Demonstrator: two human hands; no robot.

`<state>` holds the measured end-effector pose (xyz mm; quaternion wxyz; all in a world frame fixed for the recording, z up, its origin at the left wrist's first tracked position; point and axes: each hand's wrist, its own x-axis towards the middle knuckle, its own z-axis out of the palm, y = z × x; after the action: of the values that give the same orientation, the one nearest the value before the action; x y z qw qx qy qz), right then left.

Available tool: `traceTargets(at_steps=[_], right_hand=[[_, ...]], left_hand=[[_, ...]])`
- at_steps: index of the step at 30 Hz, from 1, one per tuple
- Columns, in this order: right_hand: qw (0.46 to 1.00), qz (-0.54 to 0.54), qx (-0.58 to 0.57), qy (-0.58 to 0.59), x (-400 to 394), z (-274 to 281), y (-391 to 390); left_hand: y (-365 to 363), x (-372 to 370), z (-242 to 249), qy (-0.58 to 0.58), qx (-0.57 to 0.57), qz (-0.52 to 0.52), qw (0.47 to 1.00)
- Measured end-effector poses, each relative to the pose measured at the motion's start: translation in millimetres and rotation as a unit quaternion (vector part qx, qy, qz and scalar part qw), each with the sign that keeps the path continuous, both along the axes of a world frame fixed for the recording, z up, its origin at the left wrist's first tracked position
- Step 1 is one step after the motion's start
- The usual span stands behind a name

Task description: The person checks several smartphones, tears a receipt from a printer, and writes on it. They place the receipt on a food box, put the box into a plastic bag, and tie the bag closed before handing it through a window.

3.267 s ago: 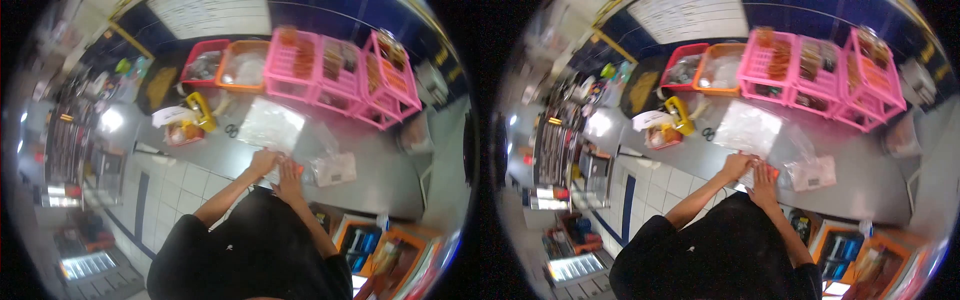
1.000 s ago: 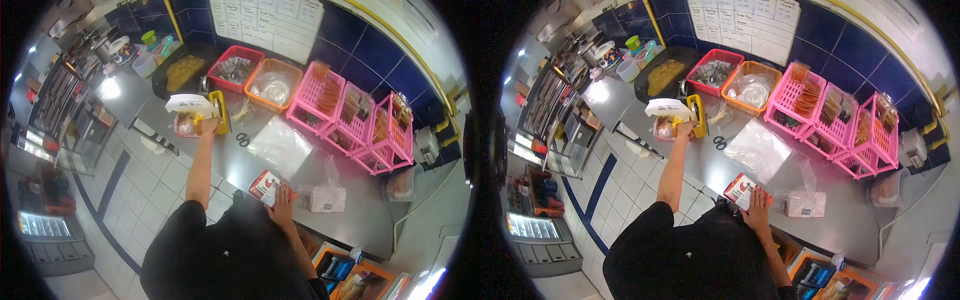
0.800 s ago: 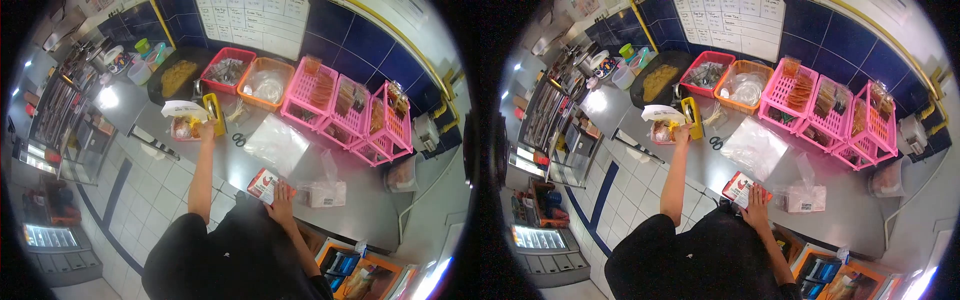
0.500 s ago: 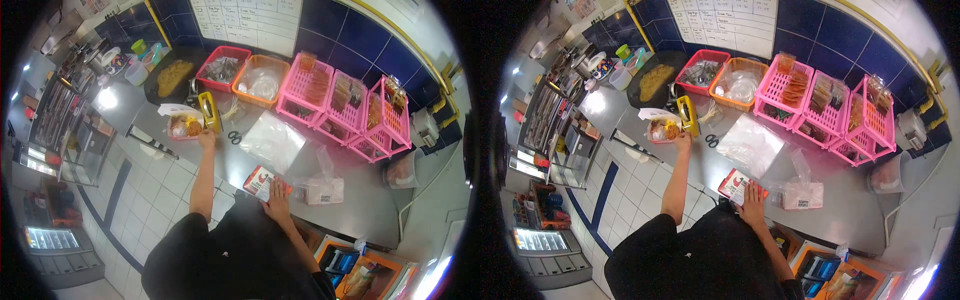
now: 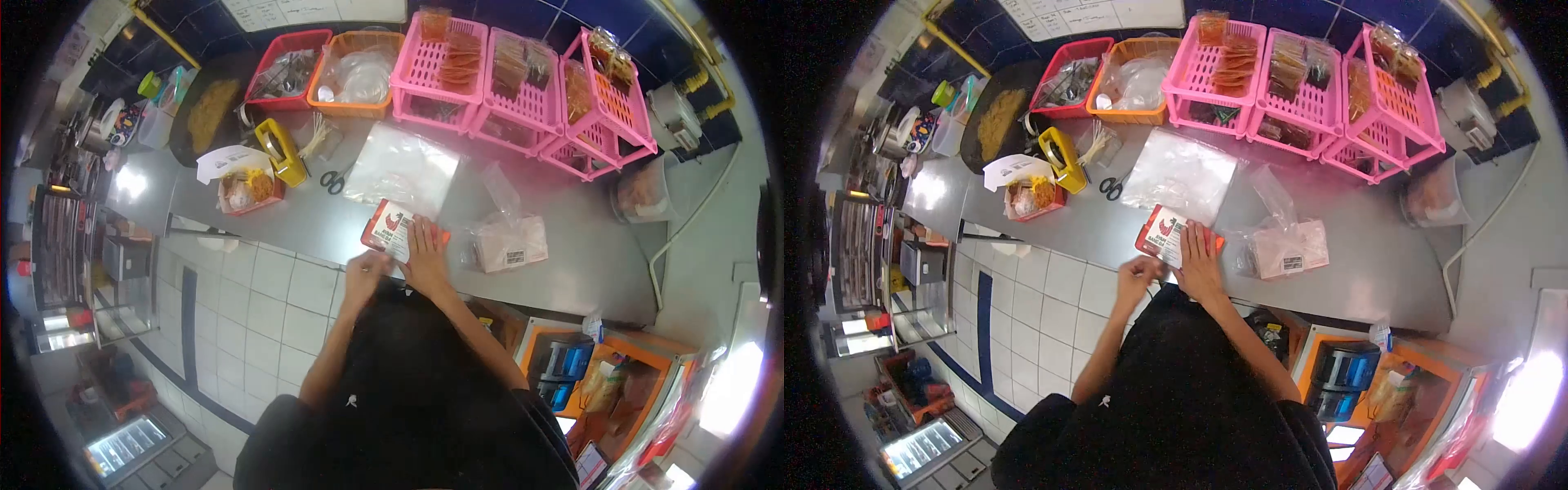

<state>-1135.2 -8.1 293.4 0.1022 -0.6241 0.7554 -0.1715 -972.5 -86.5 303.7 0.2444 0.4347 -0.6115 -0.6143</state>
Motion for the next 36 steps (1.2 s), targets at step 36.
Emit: traceTargets(at_steps=[36], right_hand=[[0.999, 0.028, 0.01, 0.024, -5, 6, 3]], left_hand=[[9, -12, -75, -0.006, -0.021, -0.007, 1.0]])
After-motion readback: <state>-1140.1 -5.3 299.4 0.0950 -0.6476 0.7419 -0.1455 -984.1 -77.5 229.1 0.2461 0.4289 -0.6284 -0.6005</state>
